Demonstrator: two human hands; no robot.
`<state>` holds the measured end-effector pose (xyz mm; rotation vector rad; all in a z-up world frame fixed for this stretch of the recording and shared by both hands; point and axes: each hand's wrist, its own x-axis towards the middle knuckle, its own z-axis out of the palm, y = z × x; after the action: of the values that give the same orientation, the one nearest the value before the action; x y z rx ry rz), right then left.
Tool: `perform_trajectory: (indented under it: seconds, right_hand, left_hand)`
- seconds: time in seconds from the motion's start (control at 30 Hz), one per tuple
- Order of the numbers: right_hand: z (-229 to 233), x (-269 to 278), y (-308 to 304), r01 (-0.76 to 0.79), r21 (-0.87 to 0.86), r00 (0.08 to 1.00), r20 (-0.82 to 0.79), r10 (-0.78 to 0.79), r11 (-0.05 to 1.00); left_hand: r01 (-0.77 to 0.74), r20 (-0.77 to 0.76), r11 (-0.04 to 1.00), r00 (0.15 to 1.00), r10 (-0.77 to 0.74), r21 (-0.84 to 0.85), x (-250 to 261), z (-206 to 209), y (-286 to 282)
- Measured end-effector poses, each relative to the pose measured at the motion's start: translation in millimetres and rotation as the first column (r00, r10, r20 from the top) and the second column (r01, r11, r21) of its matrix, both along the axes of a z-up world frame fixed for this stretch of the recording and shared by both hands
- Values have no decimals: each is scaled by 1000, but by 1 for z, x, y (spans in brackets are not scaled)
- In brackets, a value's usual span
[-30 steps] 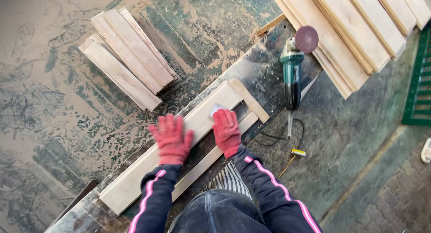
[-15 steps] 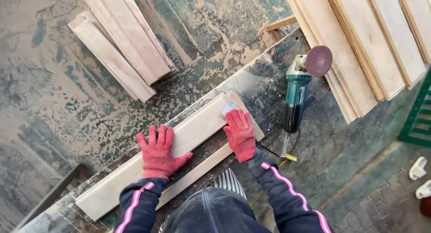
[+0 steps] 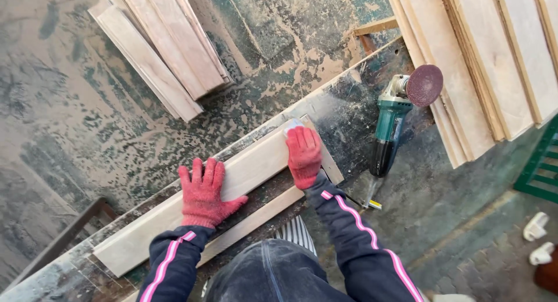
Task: Sanding a wooden plank using an angle grinder with a sanding disc attachment and manual sanding with sandpaper.
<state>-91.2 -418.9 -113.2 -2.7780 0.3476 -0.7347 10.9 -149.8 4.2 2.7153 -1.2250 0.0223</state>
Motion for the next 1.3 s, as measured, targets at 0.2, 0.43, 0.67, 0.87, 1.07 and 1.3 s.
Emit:
perform_trajectory:
  seconds: [0.2,0.43,0.67,0.87,1.07,1.3]
  right_hand:
    - [27,-38,4,45,2,995,-88,-45,999]
    - [8,-23,16,91,-43,996,7,-90,995]
    - [49,-38,-22,129,92,991,-47,-125,987]
    - [-24,-40,10,34,148,985,-170,-8,988]
    - [48,-11,150,117,120,916,-396,-61,986]
    - [46,-18,301,-366,279,836,-320,445,888]
  left_hand:
    - [-21,-31,998,999,23,59,3,4,-5]
    - [-12,-22,1000,1000,12,-23,3,1,1]
    - [11,-18,987,1000,-14,-159,8,6,2]
    - [-207,318,951,907,275,-230,-7,-33,105]
    - [-504,-80,799,828,555,327,-20,16,209]
    - [-388,161,915,901,402,-113,-29,-39,245]
